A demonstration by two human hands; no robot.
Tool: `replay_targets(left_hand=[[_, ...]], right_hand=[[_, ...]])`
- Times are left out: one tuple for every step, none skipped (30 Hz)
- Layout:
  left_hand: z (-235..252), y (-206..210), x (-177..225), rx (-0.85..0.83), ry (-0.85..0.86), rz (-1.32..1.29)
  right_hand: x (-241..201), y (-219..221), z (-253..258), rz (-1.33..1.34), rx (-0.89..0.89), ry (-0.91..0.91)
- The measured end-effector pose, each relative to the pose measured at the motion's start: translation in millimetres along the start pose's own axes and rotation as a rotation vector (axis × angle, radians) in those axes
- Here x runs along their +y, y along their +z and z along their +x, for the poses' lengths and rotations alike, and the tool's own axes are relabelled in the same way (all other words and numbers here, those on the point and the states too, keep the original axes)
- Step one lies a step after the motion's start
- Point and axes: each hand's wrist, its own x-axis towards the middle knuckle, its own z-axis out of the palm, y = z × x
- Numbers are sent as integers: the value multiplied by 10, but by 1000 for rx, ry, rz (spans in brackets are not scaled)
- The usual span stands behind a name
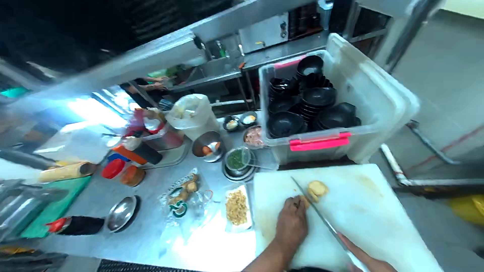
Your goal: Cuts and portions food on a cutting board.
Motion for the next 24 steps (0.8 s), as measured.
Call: replay_targets(left_hand=[[3, 4, 12, -4, -12, -1], [8, 9, 12, -7, -18, 1], [7, 24, 4, -10, -20, 5], [2, 48, -5, -5, -18, 10], [-1, 72, -15, 5, -13, 18], [0, 97, -28, 20, -4, 32], [4, 115, -40, 35, 8, 47], [8, 119, -48, 41, 16, 60], [11, 116, -54, 42, 20, 63], [14, 111, -58, 43, 21, 61], [16, 110, -59, 46, 24, 56], [14, 110, -55, 48, 23, 51], [15, 108, -58, 48, 21, 52], [18, 106, -70, 51, 22, 55], [20, 106, -81, 53, 25, 59], [19, 114, -82, 55, 27, 60], [17, 128, -69, 53, 26, 51], [15, 135, -44, 46, 19, 32], [14, 127, -21, 43, 7, 14], [11, 112, -7, 49, -6, 4], [10, 98, -3, 63, -16, 3], [14, 74, -4, 67, -28, 5], [26, 45, -7, 70, -34, -4], [35, 19, -9, 71, -36, -14]], right_hand=[[-21, -9, -31, -1, 8, -11], [-43, -15, -48, 0, 12, -13], [-59, -12, -59, -4, 21, -10], [-62, -6, -66, -12, 28, -8], [-69, -3, -69, -21, 27, -5], [-75, 2, -67, -33, 23, -2], [-79, 6, -64, -43, 11, 1], [-90, 6, -62, -54, -5, 7], [-103, 6, -57, -65, -20, 13], [-114, 5, -52, -73, -29, 17], [-125, 4, -50, -81, -31, 20], [-134, 4, -46, -90, -35, 27], [-143, 6, -35, -96, -44, 35], [-152, 11, -19, -98, -54, 41], [-159, 15, -1, -95, -63, 47], [-160, 19, 14, -91, -65, 52], [-153, 21, 25, -84, -65, 59], [-140, 25, 41, -73, -65, 66], [-136, 33, 69, -60, -62, 68], [-142, 45, 105, -44, -46, 57], [-160, 50, 153, -34, -37, 42], [-184, 52, 214, -31, -32, 23], [-194, 63, 287, -29, -23, 3], [-202, 70, 356, -27, -12, -13]])
